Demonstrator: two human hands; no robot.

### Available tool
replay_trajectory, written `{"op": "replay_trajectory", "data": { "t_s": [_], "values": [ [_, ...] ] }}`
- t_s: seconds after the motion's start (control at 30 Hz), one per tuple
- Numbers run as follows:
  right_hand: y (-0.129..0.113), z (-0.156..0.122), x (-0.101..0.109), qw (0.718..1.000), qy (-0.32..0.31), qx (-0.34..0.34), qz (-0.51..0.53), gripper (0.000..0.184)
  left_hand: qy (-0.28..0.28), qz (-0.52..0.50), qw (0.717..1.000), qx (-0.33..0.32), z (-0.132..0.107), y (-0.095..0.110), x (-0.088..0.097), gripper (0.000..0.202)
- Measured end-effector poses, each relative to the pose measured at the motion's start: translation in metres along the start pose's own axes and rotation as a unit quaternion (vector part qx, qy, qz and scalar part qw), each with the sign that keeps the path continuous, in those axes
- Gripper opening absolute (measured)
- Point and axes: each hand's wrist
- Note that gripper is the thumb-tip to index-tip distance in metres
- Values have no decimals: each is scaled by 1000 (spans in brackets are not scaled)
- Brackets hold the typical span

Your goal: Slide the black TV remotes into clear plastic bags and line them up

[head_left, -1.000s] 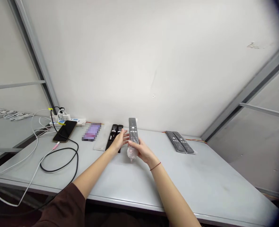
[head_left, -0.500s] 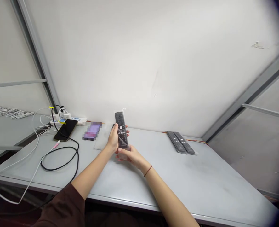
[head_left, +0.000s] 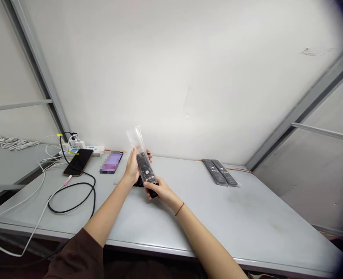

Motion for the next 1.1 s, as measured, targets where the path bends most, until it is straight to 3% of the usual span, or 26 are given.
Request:
{"op": "replay_trajectory", "data": {
  "t_s": [0.1, 0.17, 0.37, 0.5, 0.6, 0.7, 0.8, 1.1],
  "values": [
    [-4, -2, 3, 1000, 18, 15, 3, 34, -12, 21, 1000, 7, 0, -10, 2, 30],
    [-6, -3, 7, 1000, 15, 7, -4, 40, 9, 16, 1000, -25, 7, -8, 5, 26],
    [-7, -3, 26, 998, 27, -46, -43, 35, 128, 50, 979, -150, 56, 34, 35, 15],
    [-5, 0, 36, 995, 72, -67, -3, 31, 120, 255, 957, -63, 75, 37, 68, 13],
    [-4, 2, 38, 995, 71, -72, 24, 30, 33, 438, 898, -14, 76, 21, 90, 36],
    [-4, 2, 37, 995, 65, -69, 29, 30, -59, 596, 800, -26, 74, 8, 102, 50],
    [-4, 2, 36, 994, 70, -75, 27, 29, -89, 681, 726, -40, 74, 1, 105, 52],
    [-3, 4, 35, 994, 72, -80, 30, 30, -129, 758, 639, -30, 69, -12, 104, 50]
  ]
}}
Point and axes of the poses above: each hand's wrist, its own z-axis towards the middle knuckle, its own x-axis out of the back of the hand, y = z × x, and after that the axes turned 15 degrees about -x, right-handed
